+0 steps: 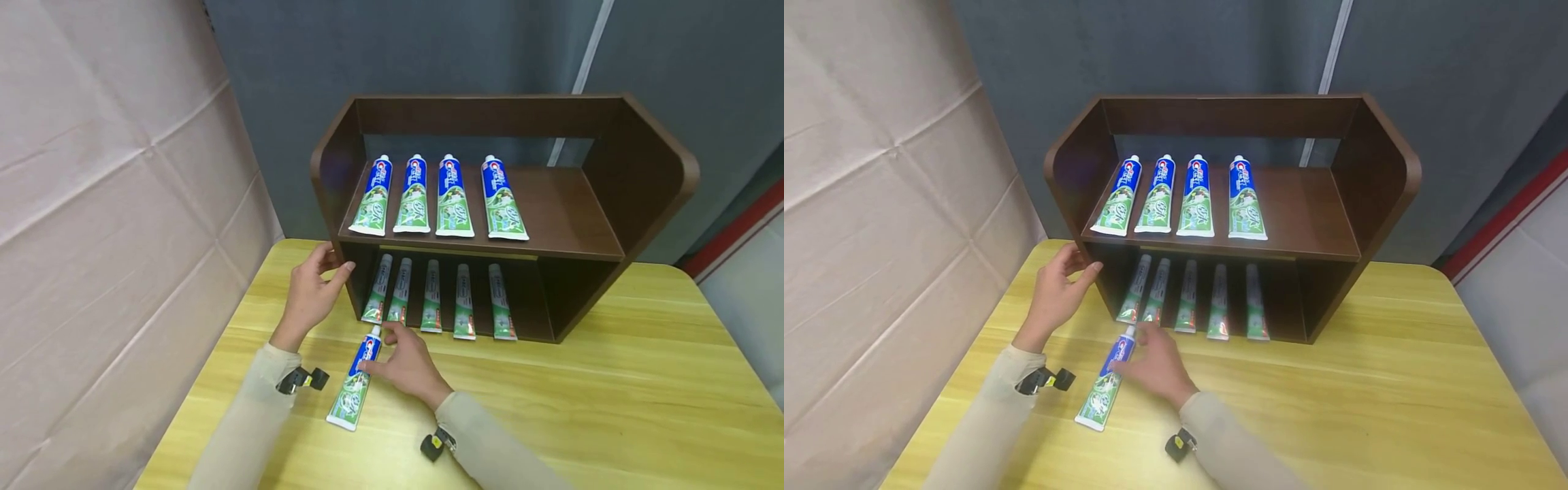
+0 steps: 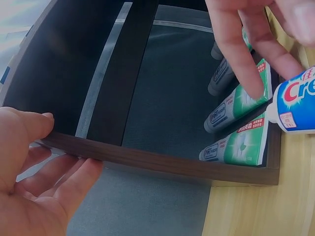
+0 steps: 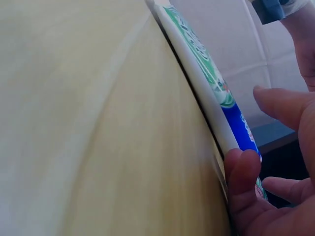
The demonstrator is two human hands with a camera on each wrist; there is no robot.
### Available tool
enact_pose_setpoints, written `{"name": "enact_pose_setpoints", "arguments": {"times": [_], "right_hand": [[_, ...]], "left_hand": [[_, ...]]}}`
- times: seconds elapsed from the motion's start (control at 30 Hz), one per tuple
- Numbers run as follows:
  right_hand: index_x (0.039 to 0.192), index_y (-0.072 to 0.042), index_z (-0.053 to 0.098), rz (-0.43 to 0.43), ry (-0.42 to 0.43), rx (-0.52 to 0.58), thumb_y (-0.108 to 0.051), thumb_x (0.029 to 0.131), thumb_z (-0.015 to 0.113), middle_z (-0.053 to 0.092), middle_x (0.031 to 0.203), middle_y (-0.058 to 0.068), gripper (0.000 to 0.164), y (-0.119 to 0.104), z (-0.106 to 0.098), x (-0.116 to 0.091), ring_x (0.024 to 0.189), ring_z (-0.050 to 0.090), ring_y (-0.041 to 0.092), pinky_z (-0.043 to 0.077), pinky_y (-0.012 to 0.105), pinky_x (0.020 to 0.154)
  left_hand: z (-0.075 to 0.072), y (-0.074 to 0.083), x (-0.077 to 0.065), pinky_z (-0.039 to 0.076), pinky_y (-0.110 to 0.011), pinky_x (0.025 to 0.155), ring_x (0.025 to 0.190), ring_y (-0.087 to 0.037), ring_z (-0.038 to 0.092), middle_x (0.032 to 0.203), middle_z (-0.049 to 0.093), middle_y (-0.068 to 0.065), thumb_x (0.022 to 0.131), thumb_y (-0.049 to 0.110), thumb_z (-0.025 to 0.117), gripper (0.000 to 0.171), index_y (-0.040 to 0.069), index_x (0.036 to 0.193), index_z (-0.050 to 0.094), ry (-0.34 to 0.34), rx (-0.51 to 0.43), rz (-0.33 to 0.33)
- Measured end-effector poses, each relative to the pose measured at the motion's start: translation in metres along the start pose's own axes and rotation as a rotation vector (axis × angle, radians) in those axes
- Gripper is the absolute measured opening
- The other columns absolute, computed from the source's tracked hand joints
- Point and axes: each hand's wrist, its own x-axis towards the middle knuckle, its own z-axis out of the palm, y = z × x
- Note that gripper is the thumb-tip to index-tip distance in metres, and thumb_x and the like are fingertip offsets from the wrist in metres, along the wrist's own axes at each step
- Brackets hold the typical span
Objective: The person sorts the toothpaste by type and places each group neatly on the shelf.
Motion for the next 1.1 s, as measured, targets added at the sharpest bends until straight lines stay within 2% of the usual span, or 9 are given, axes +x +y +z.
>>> {"name": "enact_pose_setpoints", "arguments": {"times": [0.17,0.37,0.47,0.6,0.77,0.93,1.0,1.1], "right_hand": [[0.155,-0.009,0.05,-0.016,-0.008,-0.057,-0.049,0.075,0.094,0.067,0.124,0.007,0.1,-0.003,0.007,0.004,0.119,0.061,0.027,0.055,0.051,0.1],[0.16,-0.009,0.044,-0.054,-0.025,-0.148,-0.048,0.074,0.095,0.068,0.119,0.007,0.107,-0.005,0.01,0.008,0.119,0.061,0.027,0.056,0.05,0.101],[0.161,-0.008,0.042,-0.043,-0.038,-0.162,-0.047,0.074,0.095,0.069,0.118,0.007,0.109,-0.005,0.01,0.008,0.125,0.06,0.032,0.055,0.052,0.104],[0.159,-0.008,0.043,-0.036,-0.045,-0.15,-0.045,0.074,0.095,0.068,0.124,0.01,0.106,-0.005,0.008,0.007,0.125,0.062,0.031,0.056,0.05,0.102],[0.155,-0.008,0.043,-0.045,-0.064,-0.084,-0.038,0.075,0.096,0.066,0.127,0.011,0.101,-0.006,0.007,0.002,0.109,0.064,0.022,0.057,0.042,0.093],[0.156,-0.008,0.036,-0.074,-0.141,0.008,-0.03,0.081,0.094,0.067,0.111,0.007,0.097,-0.006,0.004,-0.004,0.08,0.064,0.013,0.056,0.031,0.072],[0.156,-0.008,0.033,-0.084,-0.159,0.023,-0.028,0.083,0.092,0.067,0.103,0.004,0.097,-0.006,0.003,-0.007,0.075,0.064,0.011,0.055,0.028,0.068],[0.157,-0.009,0.031,-0.082,-0.161,0.043,-0.026,0.084,0.091,0.066,0.097,0.002,0.097,-0.008,0.001,-0.011,0.078,0.064,0.011,0.054,0.027,0.068]], "left_hand": [[-0.001,-0.001,0.0,0.065,-0.054,0.089,0.117,-0.035,0.073,0.127,0.074,-0.015,0.103,0.03,0.071,0.043,0.012,0.141,0.061,0.004,0.0,0.011],[-0.002,-0.001,0.0,0.065,-0.054,0.089,0.116,-0.036,0.074,0.124,0.074,-0.018,0.102,0.028,0.072,0.042,0.011,0.139,0.062,0.015,0.006,0.027],[-0.002,0.0,0.0,0.065,-0.054,0.089,0.116,-0.036,0.073,0.125,0.074,-0.017,0.102,0.028,0.072,0.042,0.013,0.14,0.061,0.011,0.006,0.02],[-0.001,0.001,-0.001,0.065,-0.053,0.09,0.117,-0.036,0.073,0.126,0.074,-0.015,0.102,0.029,0.072,0.043,0.014,0.141,0.061,0.007,0.005,0.011],[0.0,0.002,0.0,0.064,-0.054,0.092,0.119,-0.036,0.072,0.128,0.074,-0.014,0.102,0.03,0.071,0.045,0.014,0.143,0.06,0.003,0.005,0.0],[0.0,0.001,0.0,0.063,-0.055,0.094,0.121,-0.036,0.071,0.13,0.072,-0.016,0.103,0.029,0.07,0.045,0.013,0.144,0.059,-0.001,0.009,-0.015],[0.0,0.002,-0.001,0.063,-0.055,0.095,0.122,-0.036,0.071,0.131,0.072,-0.016,0.103,0.03,0.07,0.045,0.013,0.144,0.059,-0.003,0.01,-0.022],[0.001,0.002,-0.002,0.063,-0.055,0.095,0.123,-0.036,0.071,0.131,0.072,-0.015,0.103,0.03,0.07,0.045,0.015,0.144,0.058,-0.007,0.012,-0.031]]}}
